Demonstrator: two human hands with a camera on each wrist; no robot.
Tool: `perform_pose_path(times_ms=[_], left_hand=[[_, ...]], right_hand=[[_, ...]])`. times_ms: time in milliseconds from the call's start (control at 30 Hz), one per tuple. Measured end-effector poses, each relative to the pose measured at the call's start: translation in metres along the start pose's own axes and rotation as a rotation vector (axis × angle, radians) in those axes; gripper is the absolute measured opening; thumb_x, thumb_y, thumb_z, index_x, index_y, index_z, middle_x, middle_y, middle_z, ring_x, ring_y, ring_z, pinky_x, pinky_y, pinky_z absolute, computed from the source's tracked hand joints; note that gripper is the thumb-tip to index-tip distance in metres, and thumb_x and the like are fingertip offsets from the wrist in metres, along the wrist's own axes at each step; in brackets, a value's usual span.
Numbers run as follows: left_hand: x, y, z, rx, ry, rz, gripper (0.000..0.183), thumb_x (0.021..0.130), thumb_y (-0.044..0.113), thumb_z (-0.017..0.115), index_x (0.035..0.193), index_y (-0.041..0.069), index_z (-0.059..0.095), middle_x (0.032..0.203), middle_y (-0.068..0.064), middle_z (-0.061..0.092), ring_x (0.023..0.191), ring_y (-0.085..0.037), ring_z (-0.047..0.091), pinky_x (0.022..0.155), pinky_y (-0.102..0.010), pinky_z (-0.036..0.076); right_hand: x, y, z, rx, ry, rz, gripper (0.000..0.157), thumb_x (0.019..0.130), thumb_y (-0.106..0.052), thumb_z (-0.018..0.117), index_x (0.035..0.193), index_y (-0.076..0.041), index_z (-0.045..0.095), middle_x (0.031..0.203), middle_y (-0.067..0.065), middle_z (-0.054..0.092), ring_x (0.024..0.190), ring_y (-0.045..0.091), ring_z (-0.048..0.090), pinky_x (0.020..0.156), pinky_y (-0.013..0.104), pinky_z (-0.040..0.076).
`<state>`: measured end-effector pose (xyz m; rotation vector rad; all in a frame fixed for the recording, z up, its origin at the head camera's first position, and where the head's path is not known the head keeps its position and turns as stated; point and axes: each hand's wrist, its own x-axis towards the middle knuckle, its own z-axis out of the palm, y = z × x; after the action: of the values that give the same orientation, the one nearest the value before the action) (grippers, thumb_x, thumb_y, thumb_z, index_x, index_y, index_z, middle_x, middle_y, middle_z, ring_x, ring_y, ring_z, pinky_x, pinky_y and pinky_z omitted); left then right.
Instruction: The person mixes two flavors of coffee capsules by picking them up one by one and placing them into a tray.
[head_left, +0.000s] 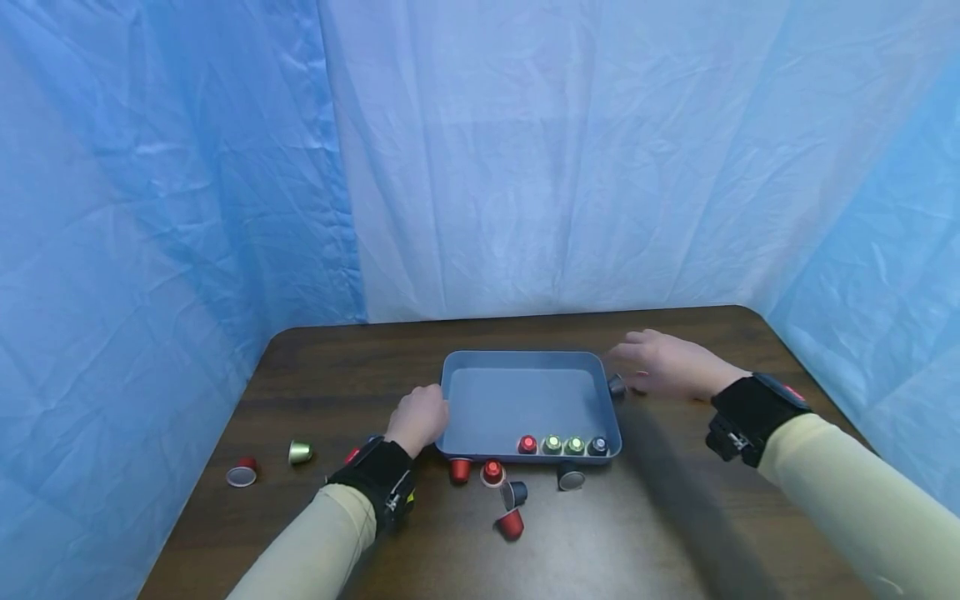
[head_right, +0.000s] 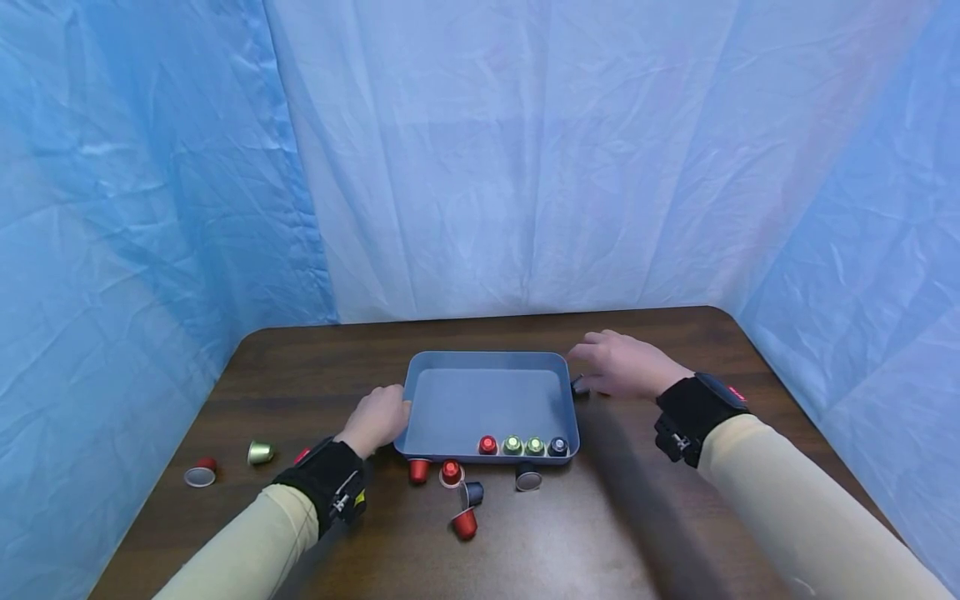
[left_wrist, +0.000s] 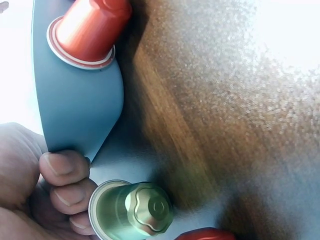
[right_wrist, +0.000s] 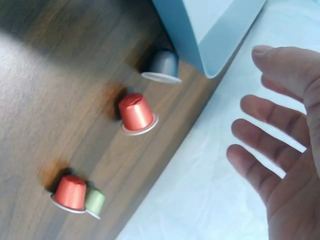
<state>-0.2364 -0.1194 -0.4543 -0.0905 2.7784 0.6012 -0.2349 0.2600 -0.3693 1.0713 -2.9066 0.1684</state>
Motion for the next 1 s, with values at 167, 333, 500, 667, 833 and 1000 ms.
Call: perform_pose_path(times_ms=[167, 333, 500, 667, 833, 1000], left_hand=[[-0.001, 0.001, 0.001, -0.004, 0.001, -0.001, 0.025, 0.106, 0.022, 0.053, 0.1, 0.002, 0.066, 0.076, -0.012, 0.056, 0.066, -0.025, 0.058, 0.056, -0.034, 0.045], [-0.001, 0.001, 0.001, -0.006, 0.009, 0.0, 0.025, 0.106, 0.022, 0.053, 0.103, 0.001, 0.066, 0.077, -0.012, 0.057, 0.067, -0.025, 0.059, 0.057, -0.034, 0.047], [-0.001, 0.001, 0.0, -0.016, -0.001, -0.007, 0.025, 0.106, 0.023, 0.053, 0.107, 0.001, 0.065, 0.078, -0.012, 0.058, 0.069, -0.025, 0.059, 0.059, -0.034, 0.048], [-0.002, 0.001, 0.0, -0.028, -0.007, -0.006, 0.024, 0.106, 0.023, 0.055, 0.107, 0.002, 0.065, 0.079, -0.012, 0.058, 0.069, -0.025, 0.059, 0.059, -0.034, 0.048], [-0.002, 0.0, 0.0, -0.034, -0.009, -0.008, 0.023, 0.106, 0.022, 0.054, 0.105, 0.001, 0.065, 0.078, -0.012, 0.058, 0.068, -0.024, 0.059, 0.059, -0.033, 0.048], [-0.002, 0.001, 0.0, -0.038, -0.006, -0.001, 0.024, 0.106, 0.022, 0.054, 0.111, 0.001, 0.064, 0.08, -0.012, 0.058, 0.07, -0.024, 0.059, 0.06, -0.034, 0.049]], right_hand=[[-0.004, 0.006, 0.002, -0.027, -0.007, 0.018, 0.028, 0.091, -0.01, 0.075, 0.119, -0.009, 0.072, 0.105, 0.004, 0.067, 0.097, 0.024, 0.063, 0.082, 0.044, 0.055], [-0.007, 0.011, 0.006, -0.057, -0.033, 0.045, 0.031, 0.089, -0.009, 0.078, 0.119, -0.009, 0.072, 0.101, 0.003, 0.065, 0.095, 0.024, 0.062, 0.08, 0.043, 0.057], [-0.012, 0.017, 0.014, -0.111, -0.07, 0.077, 0.036, 0.085, -0.009, 0.082, 0.119, -0.01, 0.073, 0.105, 0.007, 0.066, 0.097, 0.026, 0.064, 0.083, 0.044, 0.059], [-0.016, 0.019, 0.022, -0.123, -0.06, 0.057, 0.036, 0.083, -0.002, 0.082, 0.117, -0.008, 0.073, 0.107, 0.01, 0.066, 0.097, 0.029, 0.064, 0.082, 0.045, 0.059], [-0.017, 0.019, 0.03, -0.114, -0.089, 0.08, 0.037, 0.084, -0.001, 0.08, 0.12, -0.008, 0.072, 0.119, 0.015, 0.065, 0.107, 0.034, 0.063, 0.086, 0.049, 0.058], [-0.017, 0.021, 0.04, -0.108, -0.137, 0.16, 0.04, 0.087, -0.002, 0.078, 0.125, -0.011, 0.071, 0.128, 0.016, 0.062, 0.115, 0.036, 0.06, 0.087, 0.053, 0.058]])
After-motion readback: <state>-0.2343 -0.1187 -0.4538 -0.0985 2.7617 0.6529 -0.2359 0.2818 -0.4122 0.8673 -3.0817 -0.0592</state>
